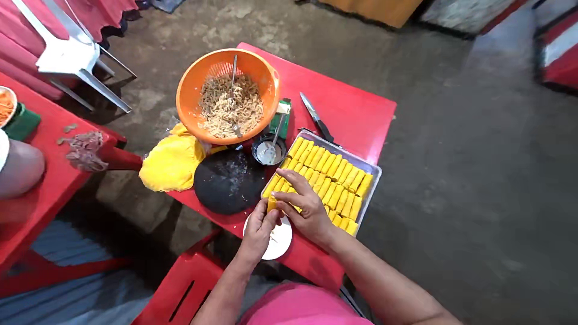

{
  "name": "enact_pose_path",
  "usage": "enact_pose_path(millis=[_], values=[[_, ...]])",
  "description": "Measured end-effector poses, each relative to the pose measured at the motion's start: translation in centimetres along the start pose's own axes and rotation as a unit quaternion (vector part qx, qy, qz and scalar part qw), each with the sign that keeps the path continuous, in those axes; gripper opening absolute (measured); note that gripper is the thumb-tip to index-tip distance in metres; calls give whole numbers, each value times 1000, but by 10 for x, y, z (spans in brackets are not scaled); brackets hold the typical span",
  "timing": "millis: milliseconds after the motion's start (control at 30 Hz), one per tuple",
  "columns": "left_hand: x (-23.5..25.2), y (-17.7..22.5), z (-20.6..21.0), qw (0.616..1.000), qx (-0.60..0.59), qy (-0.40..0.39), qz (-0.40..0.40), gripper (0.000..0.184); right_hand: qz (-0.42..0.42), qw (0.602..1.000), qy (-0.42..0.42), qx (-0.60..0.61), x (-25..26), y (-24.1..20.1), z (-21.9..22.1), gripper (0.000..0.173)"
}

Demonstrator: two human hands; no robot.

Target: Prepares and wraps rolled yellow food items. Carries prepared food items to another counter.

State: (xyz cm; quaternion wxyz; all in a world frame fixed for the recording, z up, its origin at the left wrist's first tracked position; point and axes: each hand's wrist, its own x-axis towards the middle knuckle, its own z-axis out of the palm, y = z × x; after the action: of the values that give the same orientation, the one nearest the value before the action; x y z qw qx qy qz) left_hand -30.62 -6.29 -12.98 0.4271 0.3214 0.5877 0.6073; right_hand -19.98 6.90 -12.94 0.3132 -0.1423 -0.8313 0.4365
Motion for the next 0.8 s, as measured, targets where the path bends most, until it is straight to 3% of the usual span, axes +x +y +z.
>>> enact_pose_path(millis=[267,467,733,800], values=[[-8,-6,9,999,-11,-11,-29,27,-62,993,19,-99,-21,-1,2,19],[-9,-3,16,999,-5,-52,4,26,-99,985,30,-140,-30,-6,-14,19],[-10,9,28,993,16,-114,32,28,-118,982,80,-125,-45,-13,-33,14],[-10,10,30,992,18,-124,31,28,-94,990,82,-68,-47,-15,-39,12]])
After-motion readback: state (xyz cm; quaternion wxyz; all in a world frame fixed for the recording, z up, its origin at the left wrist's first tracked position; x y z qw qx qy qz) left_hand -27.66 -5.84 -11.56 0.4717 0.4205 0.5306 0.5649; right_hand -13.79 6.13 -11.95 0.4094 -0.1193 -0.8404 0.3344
